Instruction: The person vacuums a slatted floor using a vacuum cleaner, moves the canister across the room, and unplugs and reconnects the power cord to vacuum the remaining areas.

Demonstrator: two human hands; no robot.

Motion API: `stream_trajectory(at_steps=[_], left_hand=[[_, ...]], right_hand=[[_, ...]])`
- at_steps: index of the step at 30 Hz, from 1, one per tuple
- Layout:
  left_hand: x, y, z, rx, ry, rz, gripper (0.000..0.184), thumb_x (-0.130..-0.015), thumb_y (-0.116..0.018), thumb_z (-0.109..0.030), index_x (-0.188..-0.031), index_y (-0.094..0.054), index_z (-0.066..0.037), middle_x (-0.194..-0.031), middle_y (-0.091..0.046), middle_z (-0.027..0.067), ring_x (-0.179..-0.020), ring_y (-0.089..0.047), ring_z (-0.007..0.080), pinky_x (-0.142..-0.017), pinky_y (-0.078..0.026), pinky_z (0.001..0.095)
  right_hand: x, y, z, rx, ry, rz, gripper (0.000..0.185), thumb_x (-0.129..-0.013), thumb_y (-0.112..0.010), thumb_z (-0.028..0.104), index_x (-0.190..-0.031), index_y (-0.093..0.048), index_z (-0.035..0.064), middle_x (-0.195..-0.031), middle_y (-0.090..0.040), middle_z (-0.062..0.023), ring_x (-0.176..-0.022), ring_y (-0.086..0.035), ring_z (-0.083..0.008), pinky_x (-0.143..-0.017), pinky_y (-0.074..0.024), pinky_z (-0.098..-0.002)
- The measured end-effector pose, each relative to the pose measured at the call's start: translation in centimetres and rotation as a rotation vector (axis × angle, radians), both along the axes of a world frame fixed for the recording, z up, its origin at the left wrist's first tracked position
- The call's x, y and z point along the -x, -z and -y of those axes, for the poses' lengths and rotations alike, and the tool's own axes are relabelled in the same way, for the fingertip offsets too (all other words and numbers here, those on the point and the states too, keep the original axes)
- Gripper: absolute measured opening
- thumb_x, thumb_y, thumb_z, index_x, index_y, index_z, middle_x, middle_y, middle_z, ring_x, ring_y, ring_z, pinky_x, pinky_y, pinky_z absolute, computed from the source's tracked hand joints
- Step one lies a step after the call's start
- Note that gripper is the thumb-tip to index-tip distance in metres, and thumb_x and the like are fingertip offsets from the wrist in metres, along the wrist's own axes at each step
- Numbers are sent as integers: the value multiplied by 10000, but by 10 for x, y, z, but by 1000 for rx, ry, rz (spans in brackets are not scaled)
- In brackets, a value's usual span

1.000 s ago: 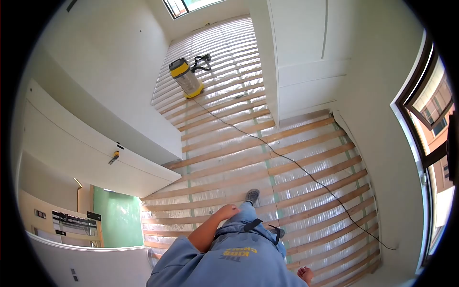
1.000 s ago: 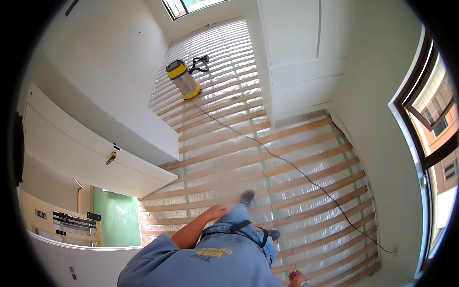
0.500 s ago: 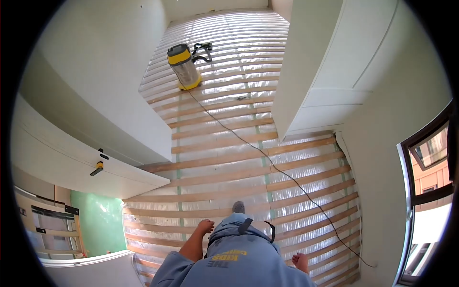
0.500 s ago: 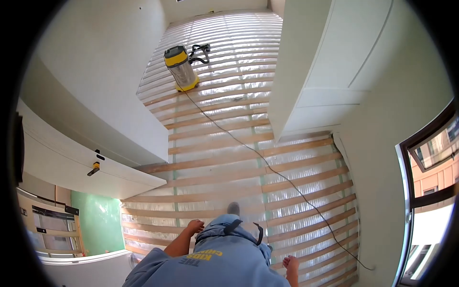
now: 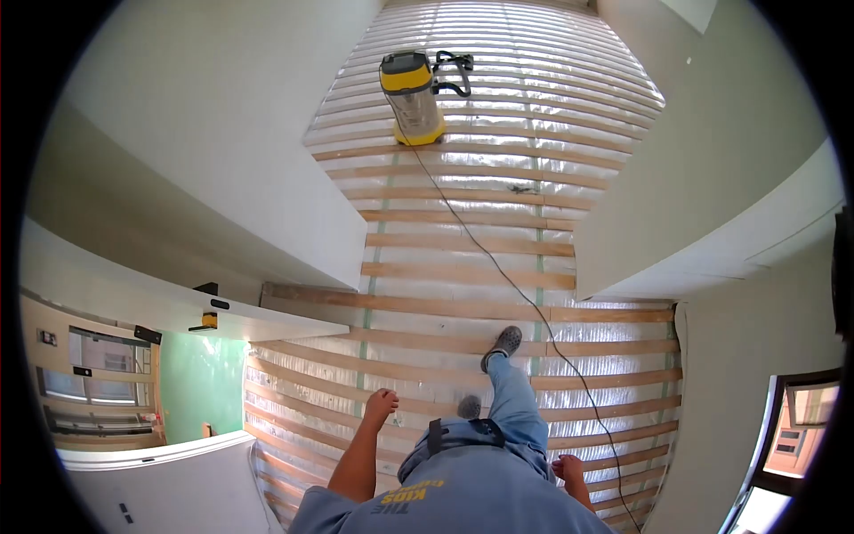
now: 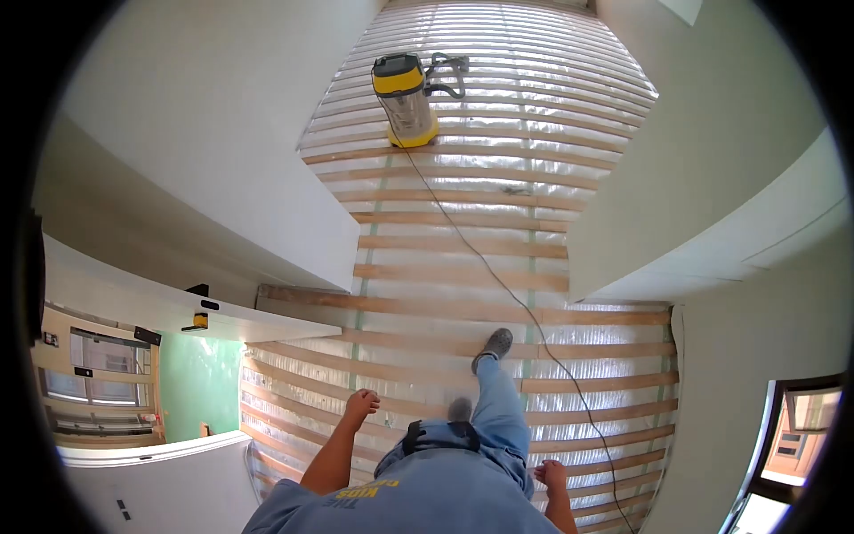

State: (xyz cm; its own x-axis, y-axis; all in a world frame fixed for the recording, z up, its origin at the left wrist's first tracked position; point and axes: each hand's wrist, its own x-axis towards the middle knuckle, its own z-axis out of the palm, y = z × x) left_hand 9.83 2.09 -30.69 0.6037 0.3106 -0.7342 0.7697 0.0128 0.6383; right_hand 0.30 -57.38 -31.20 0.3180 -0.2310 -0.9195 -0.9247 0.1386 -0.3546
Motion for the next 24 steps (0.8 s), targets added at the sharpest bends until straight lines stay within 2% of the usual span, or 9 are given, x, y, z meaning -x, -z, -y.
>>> stream_trajectory(at_steps=[5, 8, 9, 10, 12, 14, 16, 20, 24], left_hand=[[22, 39, 1, 113, -51, -450, 249, -900, -597, -240, -1000, -601, -12, -841, -642, 112, -682, -624, 223, -574, -530, 362], [-30, 15, 16, 133, -17, -625, 255, -931, -602, -255, -1034, -595, -22, -857, -640, 111, -698, -630, 254, -671, -555, 397], [-47, 11, 17, 126, -14, -628, 255, -931, -602, -255, -1034, -595, -22, -857, -640, 111, -698, -630, 254, -671, -555, 397], [-65, 15, 12, 16, 238, -344, 262, -939, -595, -261, -1049, -596, -23, -888, -653, 111, -722, -642, 247, -677, -557, 384], [-132, 3, 2, -96, 517, -52, 270, -947, -589, -268, -1065, -597, -25, -919, -666, 112, -746, -654, 240, -683, -560, 371], [-223, -19, 8, 181, -254, -212, 292, -953, -582, -272, -1099, -598, -20, -984, -685, 116, -806, -675, 223, -690, -560, 342], [-304, -38, 3, 86, -267, -56, 311, -959, -570, -261, -1144, -592, -12, -1007, -687, 126, -852, -682, 210, -710, -556, 310], [-440, -43, -10, 63, -239, 88, 301, -980, -551, -243, -1177, -580, -17, -1017, -682, 129, -853, -681, 196, -709, -556, 297], [-540, -14, -21, 154, -275, -4, 326, -955, -562, -216, -1203, -559, -5, -1007, -687, 128, -816, -680, 186, -665, -565, 302]], right_hand=[[-131, 25, 15, 40, 122, -100, 188, -944, -520, 171, -940, -603, 2, -802, -671, -147, -616, -660, -229, -503, -550, -327], [-231, 55, 18, 42, 120, -140, 158, -940, -534, 154, -923, -583, 5, -779, -654, -148, -571, -630, -231, -455, -527, -335], [-262, 73, 24, -55, 183, -100, 124, -926, -535, 131, -914, -570, 13, -763, -640, -140, -570, -627, -234, -452, -523, -329], [-313, 54, 11, -43, 145, -90, 105, -909, -532, 120, -901, -562, 20, -751, -629, -138, -569, -623, -229, -454, -520, -326], [-415, 67, -4, -26, 4, -10, 148, -908, -516, 150, -904, -577, 15, -761, -640, -136, -590, -639, -216, -476, -525, -329], [-527, 38, -27, -19, -160, 206, 188, -913, -540, 180, -963, -606, 12, -816, -677, -146, -632, -667, -213, -530, -541, -320], [-633, 8, -51, -21, -267, 385, 258, -908, -552, 177, -1065, -619, -16, -839, -687, -149, -658, -669, -192, -580, -548, -294], [-797, -78, -84, 21, -398, 604, 285, -886, -563, 161, -1080, -634, -37, -838, -685, -97, -709, -664, -153, -632, -537, -270], [-886, -75, -76, 52, -285, 586, 288, -893, -557, 168, -1093, -637, -23, -845, -688, -98, -735, -667, -152, -663, -544, -271]])
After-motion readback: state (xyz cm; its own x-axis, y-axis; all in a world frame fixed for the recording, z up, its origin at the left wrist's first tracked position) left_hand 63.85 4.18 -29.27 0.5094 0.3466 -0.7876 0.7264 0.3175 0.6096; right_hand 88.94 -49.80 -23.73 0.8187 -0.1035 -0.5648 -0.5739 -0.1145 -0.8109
